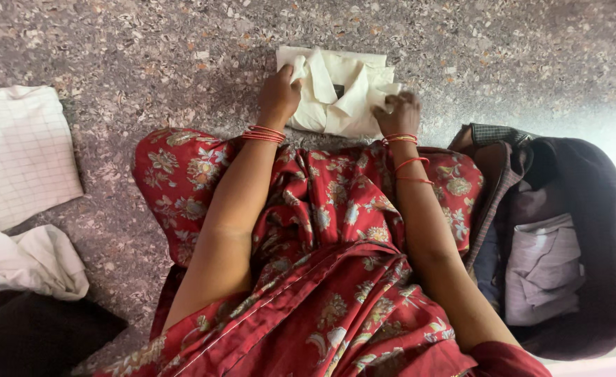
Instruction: The person folds a shirt and other pieces of laundry while sitting on the floor, smoothing the fabric with their hands and placing the folded items into a bag.
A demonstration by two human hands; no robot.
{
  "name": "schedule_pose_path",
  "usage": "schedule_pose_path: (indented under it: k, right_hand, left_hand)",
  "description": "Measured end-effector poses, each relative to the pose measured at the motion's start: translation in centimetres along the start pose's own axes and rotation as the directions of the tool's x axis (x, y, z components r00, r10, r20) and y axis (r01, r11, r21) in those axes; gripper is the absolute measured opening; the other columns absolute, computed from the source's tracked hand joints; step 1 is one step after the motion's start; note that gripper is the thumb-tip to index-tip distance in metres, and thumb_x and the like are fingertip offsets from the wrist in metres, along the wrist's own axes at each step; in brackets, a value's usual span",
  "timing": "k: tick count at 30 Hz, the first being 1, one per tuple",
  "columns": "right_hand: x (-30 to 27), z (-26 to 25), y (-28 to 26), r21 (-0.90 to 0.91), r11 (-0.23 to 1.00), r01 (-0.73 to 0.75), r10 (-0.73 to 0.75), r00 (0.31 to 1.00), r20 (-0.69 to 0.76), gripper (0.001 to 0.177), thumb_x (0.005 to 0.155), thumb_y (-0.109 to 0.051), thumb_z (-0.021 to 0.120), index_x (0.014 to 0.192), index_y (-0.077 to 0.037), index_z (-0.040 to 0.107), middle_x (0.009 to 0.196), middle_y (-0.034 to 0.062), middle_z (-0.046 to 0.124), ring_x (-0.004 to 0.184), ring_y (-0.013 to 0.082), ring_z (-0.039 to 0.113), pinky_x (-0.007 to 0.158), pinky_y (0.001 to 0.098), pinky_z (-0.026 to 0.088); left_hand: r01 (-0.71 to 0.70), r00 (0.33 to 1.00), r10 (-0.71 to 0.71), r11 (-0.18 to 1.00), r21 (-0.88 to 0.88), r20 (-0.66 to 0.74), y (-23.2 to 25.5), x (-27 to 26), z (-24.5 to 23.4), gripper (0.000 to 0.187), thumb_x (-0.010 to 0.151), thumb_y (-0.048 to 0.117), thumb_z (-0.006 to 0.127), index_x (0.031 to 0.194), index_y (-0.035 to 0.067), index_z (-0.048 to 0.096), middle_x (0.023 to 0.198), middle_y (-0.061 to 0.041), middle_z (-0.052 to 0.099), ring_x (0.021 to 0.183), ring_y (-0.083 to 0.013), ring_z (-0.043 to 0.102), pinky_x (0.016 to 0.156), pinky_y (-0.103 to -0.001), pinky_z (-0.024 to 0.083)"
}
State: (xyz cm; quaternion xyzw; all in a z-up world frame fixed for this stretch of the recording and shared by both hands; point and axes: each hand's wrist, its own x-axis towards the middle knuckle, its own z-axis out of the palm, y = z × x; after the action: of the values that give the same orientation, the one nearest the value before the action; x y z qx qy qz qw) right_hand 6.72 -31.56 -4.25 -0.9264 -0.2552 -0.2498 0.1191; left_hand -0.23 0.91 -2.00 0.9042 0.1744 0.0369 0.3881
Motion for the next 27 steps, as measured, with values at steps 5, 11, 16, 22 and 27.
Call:
schedule_pose_path:
  k: [5,11,16,22,27]
  right_hand:
    - [1.3,-2.3,-0.6,0.348,0.894,-0.281,0.23,0.956,0.181,0.028,0.077,-0.015,0.089,0.093,-0.008,0.067,0.095,0.0193,0.067,0.085,0.0379,0.06,0.077,0.0432,0.051]
    - [3.0,-5.5,0.8,0.796,-0.086,-0.599,0.173,0.778,0.604,0.028,0.082,0.01,0.071,0.103,-0.006,0.065,0.101,0.0072,0.073,0.093,0.0185,0.069,0.085,0.0321,0.058]
    - [5.1,-2.0,1.6,0.808,-0.406,-0.427,0.327,0.757,0.565,0.02,0.087,0.012,0.07,0.098,-0.003,0.064,0.103,0.0128,0.075,0.093,0.0216,0.073,0.092,0.0373,0.063]
    - [3.5,7.7,2.6,0.654,0.434,-0.62,0.542,0.759,0.36,0.024,0.085,-0.007,0.085,0.099,-0.005,0.066,0.089,0.0069,0.074,0.074,0.0136,0.065,0.066,0.0297,0.055]
    - [2.4,10.2,3.4,0.399,0.727,-0.559,0.532,0.825,0.19,0.033,0.088,-0.018,0.084,0.104,-0.003,0.059,0.093,0.0205,0.073,0.08,0.0351,0.068,0.071,0.0455,0.053]
  left_hand:
    - [-0.263,0.917,0.276,0.961,0.085,-0.288,2.1,-1.2,-3.2,0.016,0.079,0.017,0.082,0.091,0.013,0.073,0.091,-0.01,0.074,0.078,-0.0287,0.071,0.069,-0.042,0.056]
    - [-0.084,0.947,0.247,0.808,-0.584,0.205,0.1,1.4,-6.0,0.022,0.09,0.015,0.079,0.09,0.01,0.057,0.078,0.0,0.058,0.066,-0.0104,0.053,0.061,-0.027,0.05]
    - [-0.018,0.988,0.131,0.606,-0.795,0.077,-0.8,3.9,-2.9,0.024,0.097,0.022,0.074,0.104,0.009,0.056,0.075,-0.001,0.055,0.062,-0.0124,0.045,0.053,-0.026,0.04]
    - [-0.215,0.972,0.159,0.899,-0.381,-0.171,-4.9,5.1,4.5,0.045,0.091,0.022,0.082,0.12,0.001,0.055,0.109,-0.019,0.07,0.1,-0.0328,0.07,0.075,-0.042,0.056]
    - [0.036,0.995,-0.052,0.984,-0.175,-0.083,-5.6,4.9,5.6,0.029,0.1,0.024,0.064,0.119,0.004,0.056,0.107,-0.019,0.075,0.102,-0.0397,0.072,0.082,-0.051,0.055]
